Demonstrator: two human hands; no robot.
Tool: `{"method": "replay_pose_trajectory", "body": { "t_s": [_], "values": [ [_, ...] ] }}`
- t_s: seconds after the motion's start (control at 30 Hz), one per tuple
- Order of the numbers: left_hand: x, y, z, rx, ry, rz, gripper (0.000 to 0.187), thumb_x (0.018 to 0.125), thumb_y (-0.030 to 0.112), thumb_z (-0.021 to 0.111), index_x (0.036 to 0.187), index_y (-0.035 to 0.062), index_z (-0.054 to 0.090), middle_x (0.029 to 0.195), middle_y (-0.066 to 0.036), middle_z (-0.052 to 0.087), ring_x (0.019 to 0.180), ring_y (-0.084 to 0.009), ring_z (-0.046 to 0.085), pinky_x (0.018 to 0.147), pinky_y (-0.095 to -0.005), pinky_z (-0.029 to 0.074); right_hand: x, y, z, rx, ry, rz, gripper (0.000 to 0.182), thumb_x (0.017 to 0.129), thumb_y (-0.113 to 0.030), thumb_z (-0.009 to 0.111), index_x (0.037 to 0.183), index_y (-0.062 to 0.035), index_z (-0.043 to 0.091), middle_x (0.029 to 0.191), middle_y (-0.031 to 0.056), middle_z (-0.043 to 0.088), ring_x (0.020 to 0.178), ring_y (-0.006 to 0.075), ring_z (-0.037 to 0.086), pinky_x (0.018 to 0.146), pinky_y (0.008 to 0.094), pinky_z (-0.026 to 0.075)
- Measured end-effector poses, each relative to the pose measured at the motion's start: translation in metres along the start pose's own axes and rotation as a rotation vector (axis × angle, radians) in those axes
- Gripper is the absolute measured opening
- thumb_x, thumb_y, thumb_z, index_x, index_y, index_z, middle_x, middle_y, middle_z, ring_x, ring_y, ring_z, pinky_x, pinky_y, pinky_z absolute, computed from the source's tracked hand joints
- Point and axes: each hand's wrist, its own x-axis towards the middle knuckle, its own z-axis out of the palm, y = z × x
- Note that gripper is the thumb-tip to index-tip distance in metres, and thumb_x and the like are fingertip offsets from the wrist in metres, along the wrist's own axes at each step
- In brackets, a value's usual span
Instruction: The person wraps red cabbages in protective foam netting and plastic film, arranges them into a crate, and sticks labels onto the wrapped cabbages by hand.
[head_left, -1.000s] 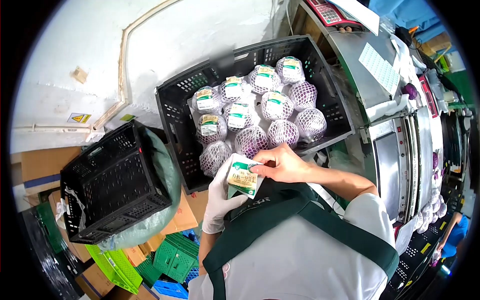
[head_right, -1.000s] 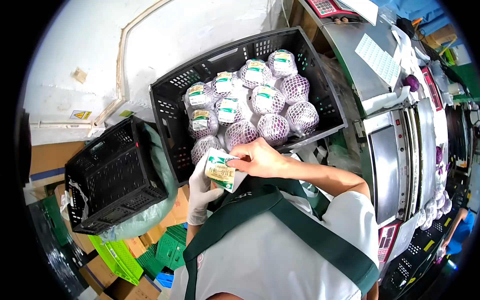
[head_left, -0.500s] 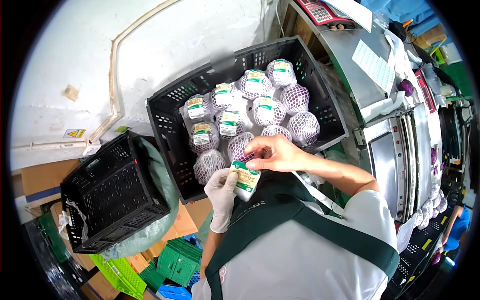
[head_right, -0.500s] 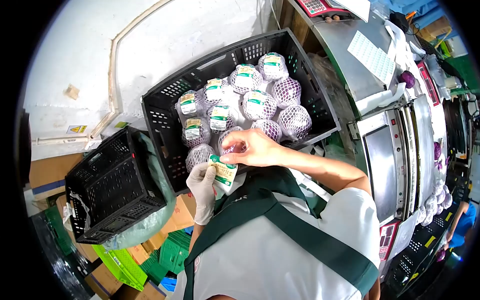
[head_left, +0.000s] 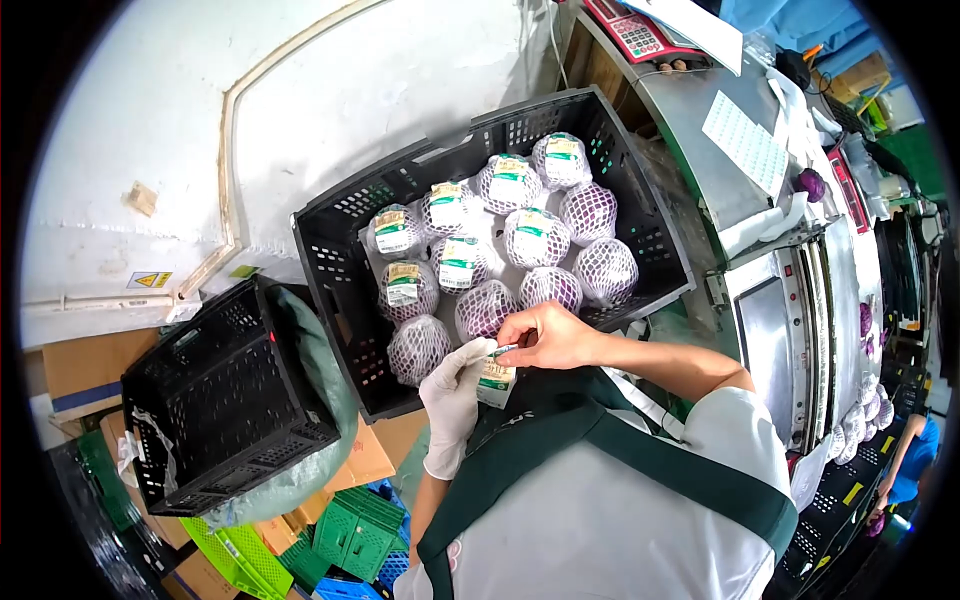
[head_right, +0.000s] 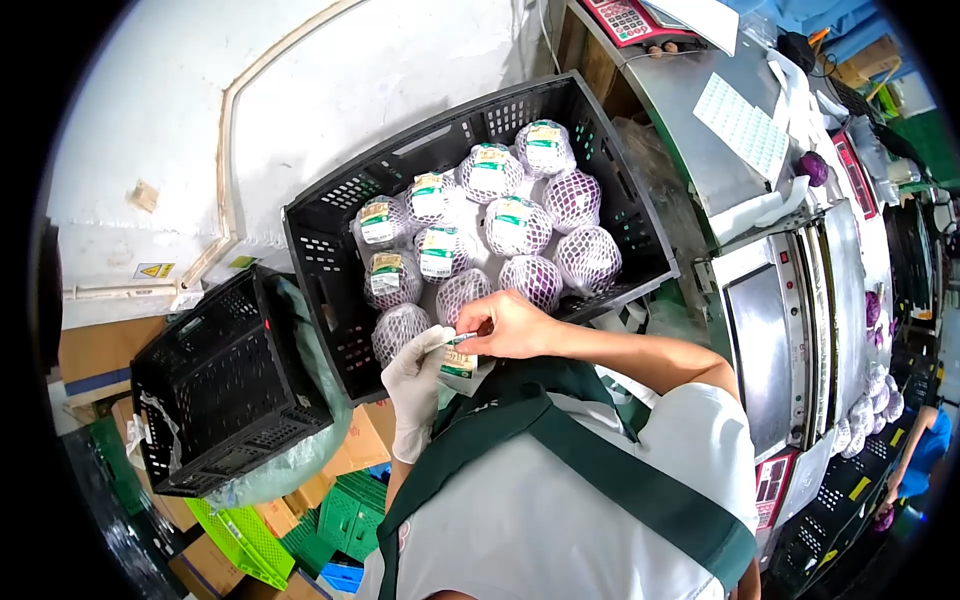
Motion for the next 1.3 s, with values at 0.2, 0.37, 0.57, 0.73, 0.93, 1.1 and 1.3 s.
{"method": "replay_pose_trajectory", "body": {
  "t_s": [0.2,0.37,0.57,0.73,0.93,1.1,1.3],
  "values": [
    [-0.001,-0.012,-0.003,-0.066,0.203,-0.021,0.014,0.075,-0.002,0.066,0.087,-0.0052,0.061,0.080,-0.008,0.064,0.069,-0.0091,0.060,0.065,-0.0199,0.048,-0.009,-0.021,0.006,-0.237,0.064,-0.024,0.015,0.075,-0.013,0.070,0.082,-0.0003,0.066,0.067,0.0059,0.064,0.059,0.0069,0.056,0.053,0.0234,0.045],
    [0.001,-0.009,0.009,-0.023,-0.002,-0.081,0.036,0.068,0.004,0.074,0.099,-0.0053,0.058,0.089,-0.007,0.064,0.078,-0.0090,0.059,0.070,-0.0232,0.049,0.005,-0.024,-0.028,-0.445,0.220,-0.120,0.010,0.075,-0.012,0.068,0.081,-0.0041,0.068,0.068,0.0102,0.065,0.057,0.0124,0.059,0.054,0.0280,0.047],
    [-0.004,-0.008,0.008,-0.031,-0.159,-0.401,0.032,0.076,0.007,0.067,0.103,-0.0074,0.057,0.091,-0.008,0.064,0.078,-0.0102,0.060,0.071,-0.0240,0.049,0.059,0.028,-0.181,-0.846,0.772,0.217,0.045,0.063,-0.038,0.074,0.080,0.0004,0.060,0.070,0.0171,0.063,0.068,0.0289,0.064,0.061,0.0366,0.050],
    [-0.004,-0.010,-0.001,-0.006,-0.113,-0.385,0.029,0.079,0.010,0.065,0.101,-0.0072,0.058,0.088,-0.006,0.063,0.077,-0.0090,0.059,0.070,-0.0229,0.048,0.068,0.088,-0.207,-1.266,0.560,0.587,0.069,0.058,-0.039,0.077,0.111,-0.0056,0.049,0.088,0.0154,0.064,0.080,0.0324,0.064,0.068,0.0401,0.051],
    [-0.007,-0.002,-0.003,0.035,-0.123,-0.399,0.026,0.080,0.008,0.065,0.100,-0.0063,0.059,0.088,-0.006,0.064,0.076,-0.0074,0.058,0.069,-0.0220,0.048,0.072,0.113,-0.187,-1.263,0.466,0.245,0.060,0.057,-0.034,0.077,0.103,-0.0038,0.052,0.103,0.0169,0.055,0.100,0.0333,0.051,0.080,0.0434,0.047],
    [-0.009,0.001,-0.009,-0.047,-0.148,-0.365,0.026,0.080,0.006,0.064,0.102,-0.0067,0.058,0.090,-0.006,0.064,0.077,-0.0084,0.059,0.071,-0.0226,0.048,0.067,0.139,-0.178,-1.311,0.514,0.291,0.076,0.059,-0.042,0.075,0.122,-0.0093,0.046,0.122,0.0180,0.042,0.116,0.0382,0.037,0.097,0.0524,0.029],
    [-0.014,0.004,-0.013,-0.038,-0.229,-0.279,0.029,0.078,0.004,0.064,0.104,-0.0069,0.057,0.091,-0.006,0.064,0.077,-0.0094,0.059,0.070,-0.0232,0.048,0.007,0.028,-0.068,0.263,-0.021,0.021,0.052,0.082,-0.035,0.062,0.119,-0.0010,0.051,0.098,0.0120,0.062,0.087,0.0162,0.061,0.078,0.0309,0.049]
  ]
}}
